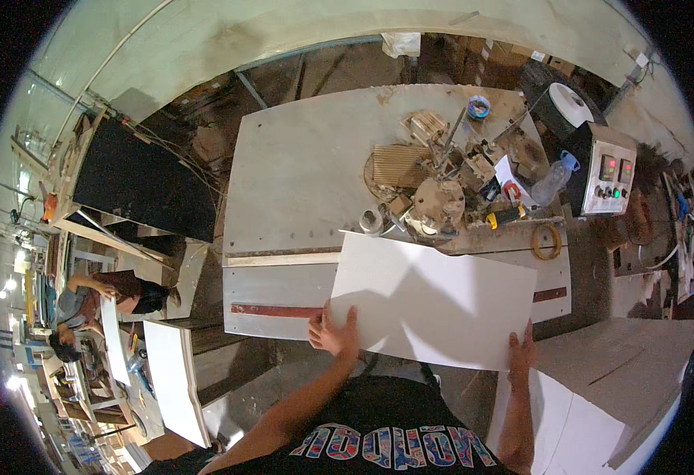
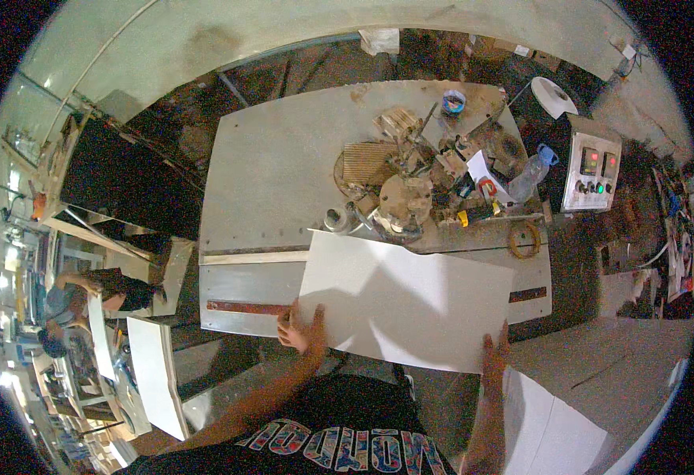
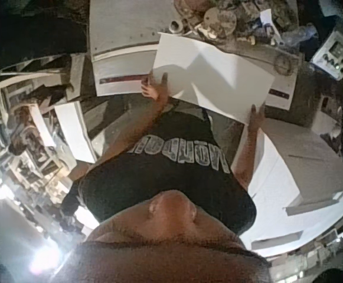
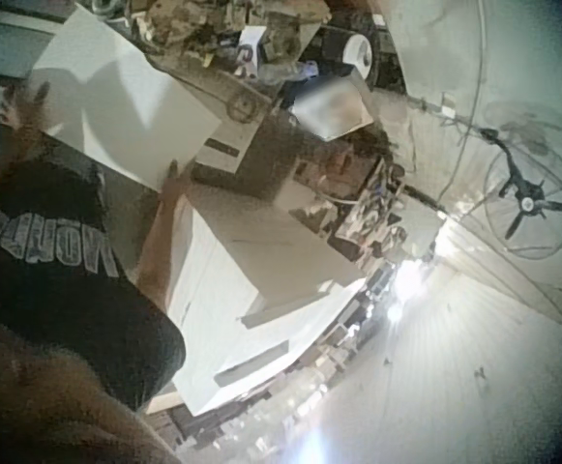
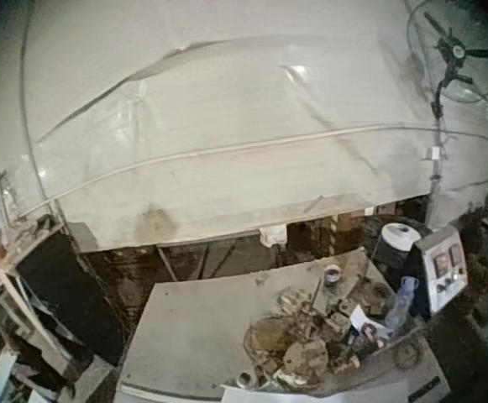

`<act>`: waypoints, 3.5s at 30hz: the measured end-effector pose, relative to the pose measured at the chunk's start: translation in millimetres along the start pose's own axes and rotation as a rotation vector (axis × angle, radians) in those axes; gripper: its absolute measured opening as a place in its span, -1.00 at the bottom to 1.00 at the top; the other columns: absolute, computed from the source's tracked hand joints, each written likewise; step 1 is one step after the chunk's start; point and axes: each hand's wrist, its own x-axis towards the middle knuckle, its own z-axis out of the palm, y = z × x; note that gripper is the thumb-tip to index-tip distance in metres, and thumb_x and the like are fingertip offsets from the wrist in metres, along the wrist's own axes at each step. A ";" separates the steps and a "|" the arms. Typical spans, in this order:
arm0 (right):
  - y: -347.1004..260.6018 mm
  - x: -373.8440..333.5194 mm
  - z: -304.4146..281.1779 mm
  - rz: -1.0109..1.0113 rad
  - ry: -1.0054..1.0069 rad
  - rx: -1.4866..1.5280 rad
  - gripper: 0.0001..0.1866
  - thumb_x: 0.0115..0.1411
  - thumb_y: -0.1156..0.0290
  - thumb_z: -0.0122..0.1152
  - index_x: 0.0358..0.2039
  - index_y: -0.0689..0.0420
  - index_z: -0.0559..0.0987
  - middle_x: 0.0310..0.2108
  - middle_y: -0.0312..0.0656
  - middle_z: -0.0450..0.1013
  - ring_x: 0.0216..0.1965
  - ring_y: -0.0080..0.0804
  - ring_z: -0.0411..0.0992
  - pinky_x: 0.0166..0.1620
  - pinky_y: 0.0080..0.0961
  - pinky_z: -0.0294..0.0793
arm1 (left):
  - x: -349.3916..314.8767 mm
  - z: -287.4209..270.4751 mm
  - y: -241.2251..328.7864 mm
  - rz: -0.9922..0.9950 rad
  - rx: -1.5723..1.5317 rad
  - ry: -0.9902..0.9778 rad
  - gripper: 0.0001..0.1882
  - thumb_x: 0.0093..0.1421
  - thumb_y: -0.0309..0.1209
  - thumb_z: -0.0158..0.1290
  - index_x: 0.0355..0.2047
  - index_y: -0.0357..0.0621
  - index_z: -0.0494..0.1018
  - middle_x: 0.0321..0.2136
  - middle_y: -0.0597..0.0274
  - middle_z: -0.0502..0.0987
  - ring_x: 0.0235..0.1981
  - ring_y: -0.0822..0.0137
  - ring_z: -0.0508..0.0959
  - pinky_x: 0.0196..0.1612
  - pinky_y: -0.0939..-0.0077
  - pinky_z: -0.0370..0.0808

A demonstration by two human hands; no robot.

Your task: The person repeatedly picks up white rectangular panels from a stack, places them on a workbench, and then returns them to the stack. The cycle of picking, placing, and restacking is repeated throughout the clip.

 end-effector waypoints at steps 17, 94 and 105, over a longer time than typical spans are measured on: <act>-9.1 -82.5 141.9 0.003 0.108 0.162 -0.16 0.47 0.57 0.30 0.71 0.21 0.25 0.66 0.14 0.27 0.59 -0.01 0.31 0.59 -0.07 0.29 | 152.6 7.0 -77.5 0.154 -0.092 0.262 -0.19 0.16 0.19 0.55 0.36 0.20 0.66 0.64 -0.08 0.28 0.66 -0.33 0.13 0.60 -0.72 -0.07; -184.3 -61.4 465.4 -0.370 -0.569 0.055 0.02 0.35 0.52 0.42 0.74 0.18 0.13 0.68 0.16 0.13 0.61 0.15 0.24 0.58 0.00 0.29 | 388.2 -161.7 -304.4 -0.545 -0.296 -0.048 0.08 0.00 0.44 0.55 0.36 -0.01 0.66 0.19 0.02 0.78 0.30 -0.02 0.68 0.45 -0.03 0.25; -364.1 -58.7 389.6 -0.374 -0.417 -0.157 -0.30 0.51 -0.08 0.45 0.33 0.31 0.66 0.40 0.29 0.50 0.39 0.08 0.47 0.47 0.24 0.41 | 263.6 -258.9 -271.4 -0.677 -0.877 0.263 0.00 0.15 0.45 0.46 0.25 -0.19 0.64 -0.01 0.02 0.80 0.07 0.08 0.79 0.31 0.14 0.56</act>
